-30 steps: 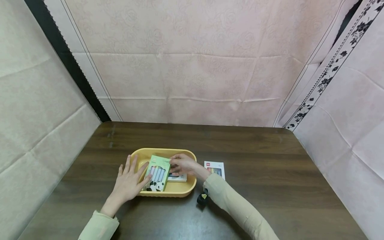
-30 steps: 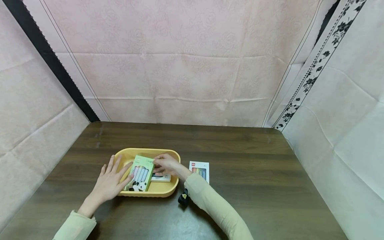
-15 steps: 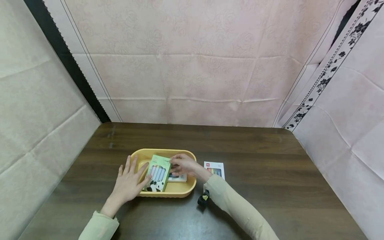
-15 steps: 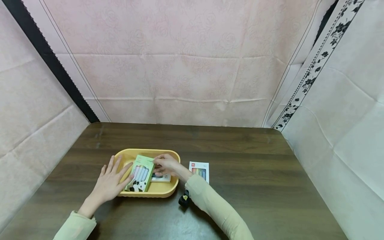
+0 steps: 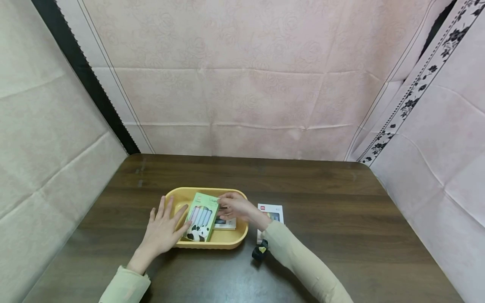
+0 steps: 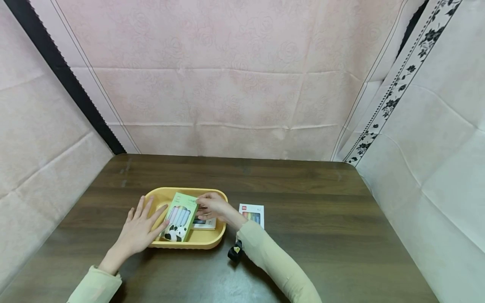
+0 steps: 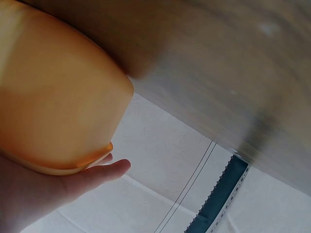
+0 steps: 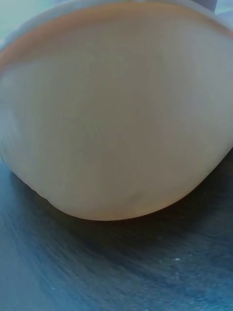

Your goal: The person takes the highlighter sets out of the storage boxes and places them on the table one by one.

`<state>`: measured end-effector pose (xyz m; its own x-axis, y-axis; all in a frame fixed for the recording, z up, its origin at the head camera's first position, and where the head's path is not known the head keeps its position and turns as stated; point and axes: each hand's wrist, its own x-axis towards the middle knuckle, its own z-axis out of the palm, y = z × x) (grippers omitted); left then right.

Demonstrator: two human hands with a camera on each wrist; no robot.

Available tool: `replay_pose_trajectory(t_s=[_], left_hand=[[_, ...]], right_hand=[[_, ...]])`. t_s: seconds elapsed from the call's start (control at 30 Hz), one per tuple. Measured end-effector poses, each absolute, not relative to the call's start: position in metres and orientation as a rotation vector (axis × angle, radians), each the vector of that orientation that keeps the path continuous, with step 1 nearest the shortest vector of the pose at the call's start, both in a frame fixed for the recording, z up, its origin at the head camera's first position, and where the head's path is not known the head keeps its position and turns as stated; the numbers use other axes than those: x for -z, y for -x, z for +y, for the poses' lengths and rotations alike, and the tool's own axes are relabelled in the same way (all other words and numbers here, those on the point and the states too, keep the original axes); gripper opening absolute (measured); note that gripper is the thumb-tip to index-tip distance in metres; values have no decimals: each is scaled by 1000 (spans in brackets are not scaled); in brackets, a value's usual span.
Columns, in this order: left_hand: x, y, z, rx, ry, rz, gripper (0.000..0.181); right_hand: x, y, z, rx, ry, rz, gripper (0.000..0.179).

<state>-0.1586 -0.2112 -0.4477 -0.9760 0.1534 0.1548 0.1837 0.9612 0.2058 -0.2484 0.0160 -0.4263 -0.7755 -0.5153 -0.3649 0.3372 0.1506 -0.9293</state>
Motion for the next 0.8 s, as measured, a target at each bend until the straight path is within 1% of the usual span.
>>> replay_pose_trajectory(t_s=[0.43,0.8], left_hand=[[447,159,-211,348,261,-2975,59],[449,159,-212,359,261,-2980,61]], right_hand=[[423,247,26,1731,124,1770,37],[415,246,33,1728,149,1770,38]])
